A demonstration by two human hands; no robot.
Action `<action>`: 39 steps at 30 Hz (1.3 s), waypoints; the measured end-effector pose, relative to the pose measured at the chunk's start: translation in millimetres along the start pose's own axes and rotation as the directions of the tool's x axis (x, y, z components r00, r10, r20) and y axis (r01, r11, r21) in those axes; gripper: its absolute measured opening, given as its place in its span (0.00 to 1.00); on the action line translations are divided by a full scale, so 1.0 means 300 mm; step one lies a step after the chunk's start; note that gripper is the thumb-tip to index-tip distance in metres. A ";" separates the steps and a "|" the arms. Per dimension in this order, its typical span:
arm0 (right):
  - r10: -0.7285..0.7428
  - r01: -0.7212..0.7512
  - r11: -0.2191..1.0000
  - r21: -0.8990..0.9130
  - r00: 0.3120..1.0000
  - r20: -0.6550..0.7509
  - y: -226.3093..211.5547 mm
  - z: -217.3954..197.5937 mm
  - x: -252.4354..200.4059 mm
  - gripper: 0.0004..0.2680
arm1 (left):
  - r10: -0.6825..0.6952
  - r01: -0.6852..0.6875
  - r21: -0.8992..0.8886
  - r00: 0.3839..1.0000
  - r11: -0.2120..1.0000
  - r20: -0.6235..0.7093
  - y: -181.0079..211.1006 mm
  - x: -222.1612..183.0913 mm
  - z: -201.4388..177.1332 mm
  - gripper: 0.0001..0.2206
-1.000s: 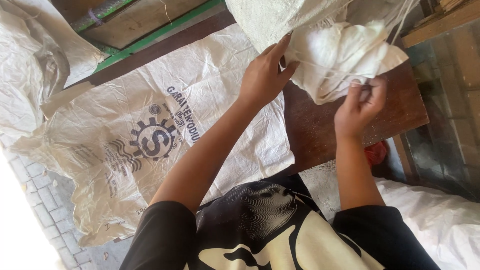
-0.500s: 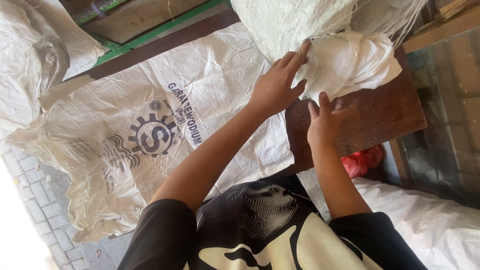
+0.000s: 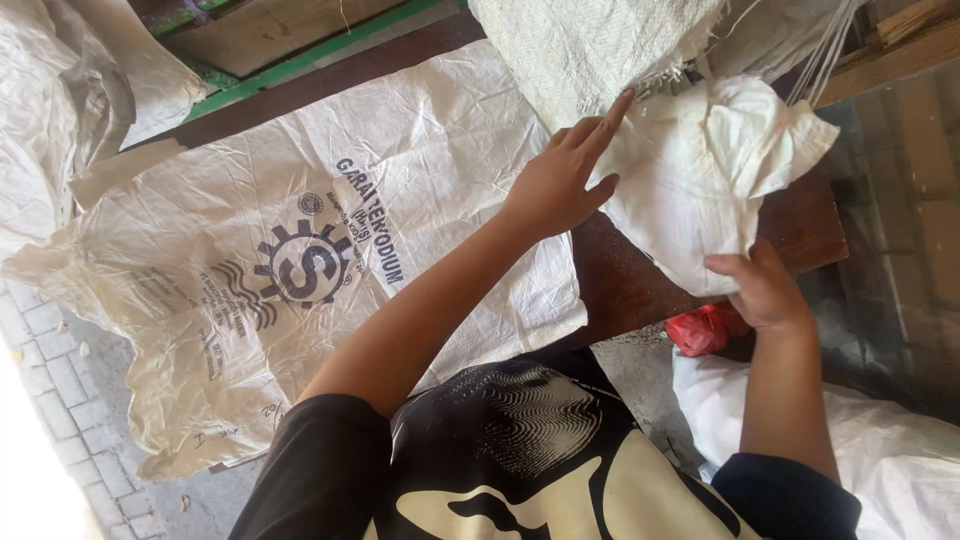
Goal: Folding and stacking large white plastic salt sacks on a wooden table.
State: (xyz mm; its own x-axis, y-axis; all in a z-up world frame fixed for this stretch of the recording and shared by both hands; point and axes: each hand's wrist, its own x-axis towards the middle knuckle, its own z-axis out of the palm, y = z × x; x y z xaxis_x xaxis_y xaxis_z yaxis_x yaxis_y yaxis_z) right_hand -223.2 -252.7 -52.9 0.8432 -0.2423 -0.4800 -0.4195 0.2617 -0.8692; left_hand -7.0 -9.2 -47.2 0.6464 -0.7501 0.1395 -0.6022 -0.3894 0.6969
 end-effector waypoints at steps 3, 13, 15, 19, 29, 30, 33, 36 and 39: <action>0.103 -0.103 0.995 -0.014 0.994 0.021 0.020 -0.083 -0.016 0.24 | -0.047 0.048 -0.025 0.998 0.999 0.049 0.011 -0.016 0.003 0.48; -0.003 -0.034 0.949 0.312 0.993 0.115 0.039 -0.148 -0.009 0.30 | -0.270 0.286 -0.152 0.955 0.946 0.121 0.096 -0.130 0.116 0.44; -0.090 0.014 0.888 0.459 0.986 0.143 0.082 -0.171 -0.001 0.34 | -0.461 0.483 -0.475 0.871 0.736 0.171 0.089 -0.151 0.195 0.44; -0.103 -0.020 0.832 0.554 0.977 0.189 0.057 -0.116 -0.011 0.36 | -0.488 0.671 -0.741 0.657 0.029 0.575 0.186 -0.116 0.100 0.51; -0.109 0.109 0.994 -0.001 0.993 -0.036 0.021 -0.142 0.083 0.25 | -0.414 0.585 -0.794 0.690 -0.164 0.594 0.162 -0.203 0.157 0.35; -0.157 0.116 0.941 -0.317 0.982 -0.107 -0.010 -0.118 0.081 0.24 | -0.417 0.619 -0.760 0.649 -0.197 0.636 0.156 -0.206 0.150 0.34; -0.274 0.236 0.901 -0.365 0.960 -0.054 -0.099 0.031 0.066 0.27 | -0.345 0.692 -0.700 0.623 -0.176 0.702 0.133 -0.205 0.124 0.38; -0.405 0.405 0.914 0.010 0.913 0.055 -0.100 0.082 0.077 0.31 | -0.252 0.745 -0.643 0.597 -0.176 0.761 0.087 -0.220 0.141 0.40; -0.477 0.488 0.870 -0.069 0.869 0.131 -0.210 0.223 0.056 0.32 | -0.495 0.826 -0.543 0.538 0.150 0.682 0.047 -0.243 0.180 0.42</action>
State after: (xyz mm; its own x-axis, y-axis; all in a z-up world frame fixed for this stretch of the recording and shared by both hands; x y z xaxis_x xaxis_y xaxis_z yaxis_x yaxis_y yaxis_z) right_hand -160.2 -210.7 1.8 0.9769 -0.2133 0.0132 0.0233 0.0450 -0.9987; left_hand -87.8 11.2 -85.4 0.3265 -0.5758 -0.7496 0.6978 -0.3881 0.6021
